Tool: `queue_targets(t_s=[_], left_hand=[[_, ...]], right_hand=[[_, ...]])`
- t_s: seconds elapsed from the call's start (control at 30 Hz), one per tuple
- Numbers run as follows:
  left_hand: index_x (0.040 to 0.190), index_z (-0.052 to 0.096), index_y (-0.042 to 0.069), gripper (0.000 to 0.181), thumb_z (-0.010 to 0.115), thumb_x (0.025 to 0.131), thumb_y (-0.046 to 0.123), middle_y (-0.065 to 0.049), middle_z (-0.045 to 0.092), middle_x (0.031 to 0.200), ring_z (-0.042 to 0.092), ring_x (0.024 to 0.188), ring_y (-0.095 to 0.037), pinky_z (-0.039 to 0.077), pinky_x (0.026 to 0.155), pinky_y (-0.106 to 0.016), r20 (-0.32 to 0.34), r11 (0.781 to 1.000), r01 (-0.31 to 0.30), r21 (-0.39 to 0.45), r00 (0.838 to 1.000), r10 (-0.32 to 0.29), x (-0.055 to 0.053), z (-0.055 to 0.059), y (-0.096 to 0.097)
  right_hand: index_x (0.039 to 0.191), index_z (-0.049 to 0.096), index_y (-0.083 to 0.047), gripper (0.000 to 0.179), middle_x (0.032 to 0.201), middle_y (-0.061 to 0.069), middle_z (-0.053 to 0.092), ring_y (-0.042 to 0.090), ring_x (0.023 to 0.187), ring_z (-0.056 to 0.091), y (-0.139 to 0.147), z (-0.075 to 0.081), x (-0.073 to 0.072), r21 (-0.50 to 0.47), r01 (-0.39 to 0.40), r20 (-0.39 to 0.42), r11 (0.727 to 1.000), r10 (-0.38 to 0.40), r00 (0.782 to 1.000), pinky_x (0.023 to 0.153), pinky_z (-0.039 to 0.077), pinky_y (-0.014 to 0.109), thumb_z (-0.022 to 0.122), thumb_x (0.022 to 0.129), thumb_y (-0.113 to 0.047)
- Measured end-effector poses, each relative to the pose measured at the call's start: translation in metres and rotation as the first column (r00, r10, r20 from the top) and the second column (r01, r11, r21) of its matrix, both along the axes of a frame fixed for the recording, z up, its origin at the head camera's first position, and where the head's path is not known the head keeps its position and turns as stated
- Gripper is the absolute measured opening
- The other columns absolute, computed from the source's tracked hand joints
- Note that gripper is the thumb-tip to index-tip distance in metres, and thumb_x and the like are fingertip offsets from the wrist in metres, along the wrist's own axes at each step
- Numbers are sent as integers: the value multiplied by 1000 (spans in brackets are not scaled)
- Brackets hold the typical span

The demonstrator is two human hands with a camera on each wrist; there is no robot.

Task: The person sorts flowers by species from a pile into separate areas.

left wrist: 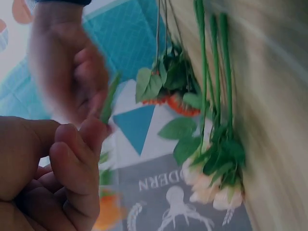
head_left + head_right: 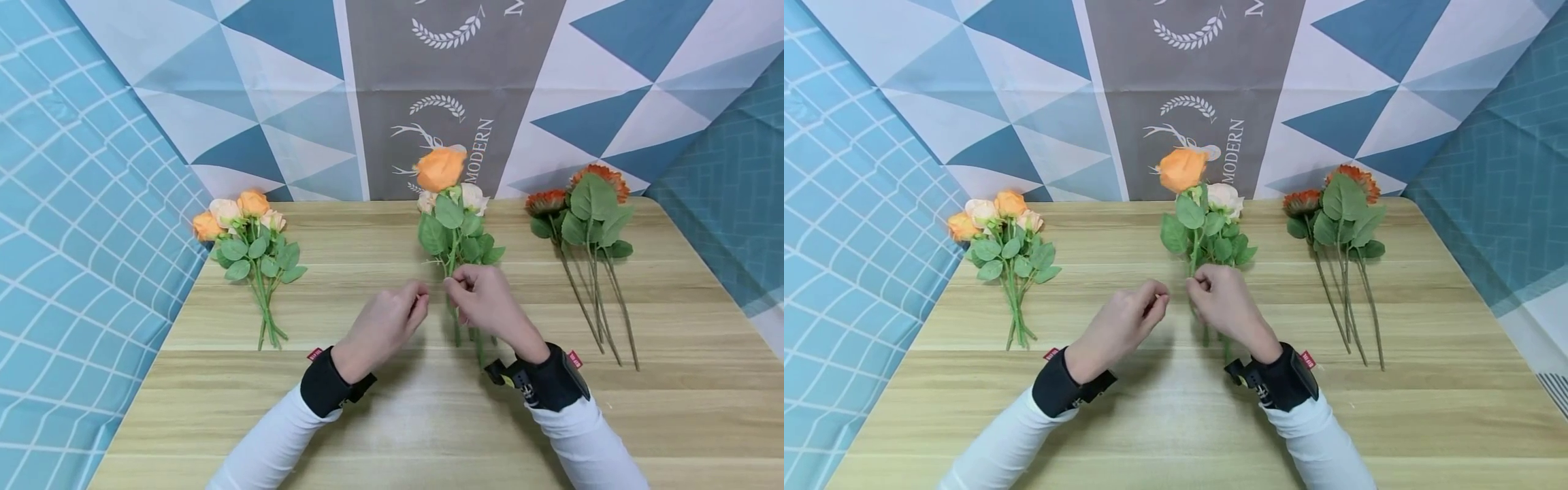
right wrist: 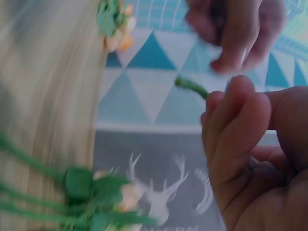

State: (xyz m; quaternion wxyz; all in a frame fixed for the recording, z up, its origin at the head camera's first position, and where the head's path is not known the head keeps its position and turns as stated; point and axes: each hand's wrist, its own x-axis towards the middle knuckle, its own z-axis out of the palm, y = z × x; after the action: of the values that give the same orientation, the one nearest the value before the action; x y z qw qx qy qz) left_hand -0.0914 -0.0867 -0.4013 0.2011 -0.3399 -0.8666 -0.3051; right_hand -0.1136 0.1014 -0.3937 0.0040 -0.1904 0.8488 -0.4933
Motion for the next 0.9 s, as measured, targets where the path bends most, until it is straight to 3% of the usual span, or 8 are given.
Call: queue_targets(t_s=[0.17, 0.3, 0.57, 0.73, 0.9], left_hand=[[87, 59, 0, 10, 49, 88, 2, -3, 57, 62, 44, 47, -6, 39, 40, -23, 1, 995, -99, 8, 995, 99, -8, 9, -19], [86, 59, -1, 12, 48, 89, 3, -4, 55, 58, 43, 44, -8, 39, 38, -26, -19, 980, -201, 13, 979, 201, -17, 15, -41], [81, 59, -2, 15, 48, 90, 4, -8, 55, 54, 42, 41, -13, 35, 36, -29, 42, 913, -406, -38, 912, 407, -33, 23, -82], [76, 58, -1, 18, 47, 89, 4, -9, 52, 54, 44, 41, -16, 35, 37, -31, 106, 879, -458, -131, 876, 471, -40, 20, -96], [61, 49, 4, 27, 47, 88, 2, -3, 40, 49, 39, 39, -15, 32, 36, -29, 189, 848, -472, -242, 834, 519, -49, 8, -108]], right_hand=[[73, 60, -2, 24, 59, 18, 61, 22, 41, 56, 13, -11, -16, 125, 57, 92, 990, -69, 993, 35, 47, 32, 50, 92, -12], [77, 62, 2, 25, 59, 14, 61, 22, 42, 56, 18, -20, -23, 204, 54, 161, 977, -88, 983, 38, 47, 33, 48, 93, -12], [63, 58, 1, 35, 50, 10, 59, 23, 41, 58, 17, -32, -29, 270, 45, 266, 962, -119, 956, 40, 50, 40, 47, 93, -13], [59, 55, -4, 37, 50, 9, 58, 23, 42, 57, 19, -32, -29, 294, 46, 294, 955, -136, 946, 36, 42, 30, 47, 93, -17], [57, 49, -9, 38, 51, 11, 59, 24, 42, 58, 21, -34, -29, 321, 28, 293, 947, -127, 948, 35, 38, 27, 48, 94, -17]])
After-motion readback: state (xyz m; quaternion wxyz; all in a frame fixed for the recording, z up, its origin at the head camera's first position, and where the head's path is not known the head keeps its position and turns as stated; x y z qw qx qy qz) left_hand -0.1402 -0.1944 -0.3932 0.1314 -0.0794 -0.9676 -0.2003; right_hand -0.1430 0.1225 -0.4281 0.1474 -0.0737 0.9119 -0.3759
